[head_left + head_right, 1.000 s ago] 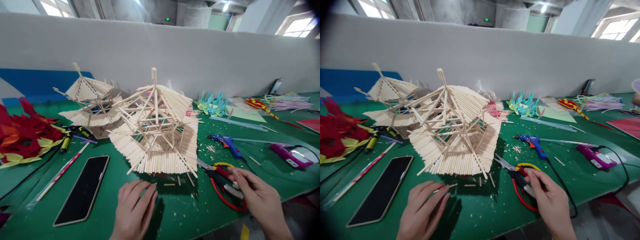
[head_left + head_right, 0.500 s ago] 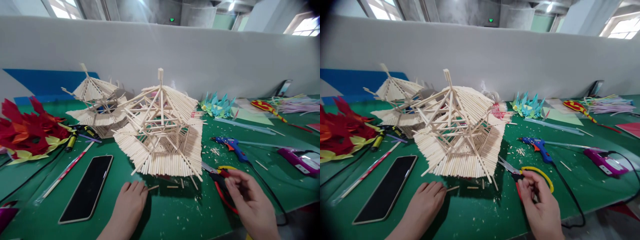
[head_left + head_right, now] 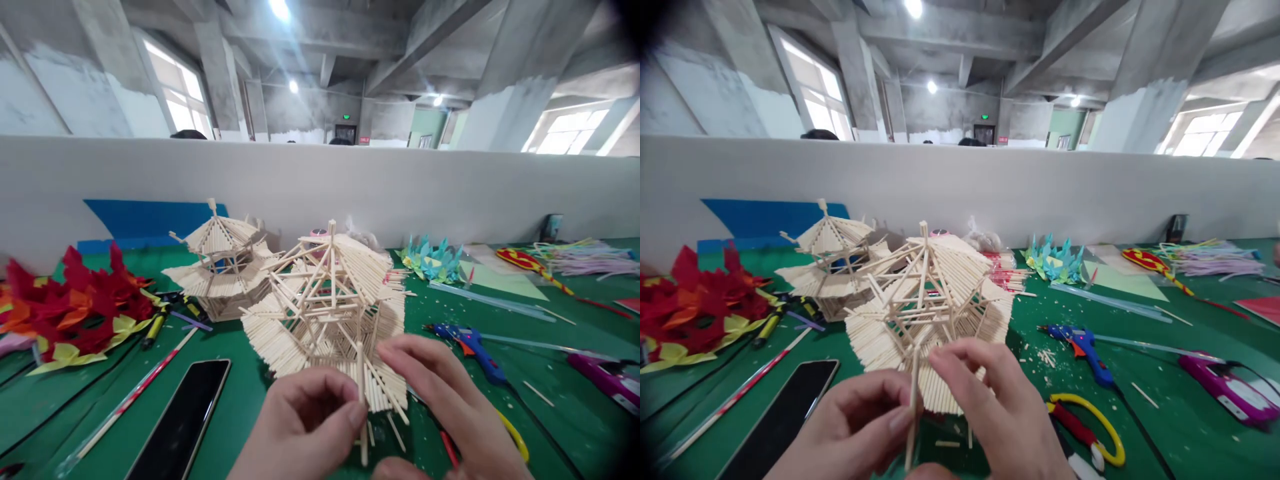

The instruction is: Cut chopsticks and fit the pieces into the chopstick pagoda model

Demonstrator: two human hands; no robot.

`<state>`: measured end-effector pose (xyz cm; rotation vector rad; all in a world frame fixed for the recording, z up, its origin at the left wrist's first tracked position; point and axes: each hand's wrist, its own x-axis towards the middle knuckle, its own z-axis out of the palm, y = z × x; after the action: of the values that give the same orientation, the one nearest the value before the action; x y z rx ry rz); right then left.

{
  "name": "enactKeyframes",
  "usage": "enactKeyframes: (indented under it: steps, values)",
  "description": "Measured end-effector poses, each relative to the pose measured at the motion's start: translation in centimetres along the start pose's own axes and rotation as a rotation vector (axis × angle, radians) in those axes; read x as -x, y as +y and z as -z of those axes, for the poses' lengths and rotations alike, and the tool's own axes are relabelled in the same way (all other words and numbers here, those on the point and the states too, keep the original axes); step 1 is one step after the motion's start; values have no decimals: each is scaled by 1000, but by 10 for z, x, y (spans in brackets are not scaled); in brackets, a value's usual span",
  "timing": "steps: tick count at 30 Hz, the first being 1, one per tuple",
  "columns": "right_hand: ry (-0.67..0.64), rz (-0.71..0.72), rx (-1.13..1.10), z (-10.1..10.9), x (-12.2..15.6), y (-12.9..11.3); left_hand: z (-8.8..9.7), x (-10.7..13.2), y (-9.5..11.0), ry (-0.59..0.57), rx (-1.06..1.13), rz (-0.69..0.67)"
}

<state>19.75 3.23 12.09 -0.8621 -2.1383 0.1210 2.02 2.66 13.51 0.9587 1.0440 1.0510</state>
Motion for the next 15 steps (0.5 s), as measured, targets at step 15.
enactKeyframes:
  steps: [15]
  values:
    - [-202, -39, 64, 10, -63, 6, 3, -32, 24, -102, 215, 39]
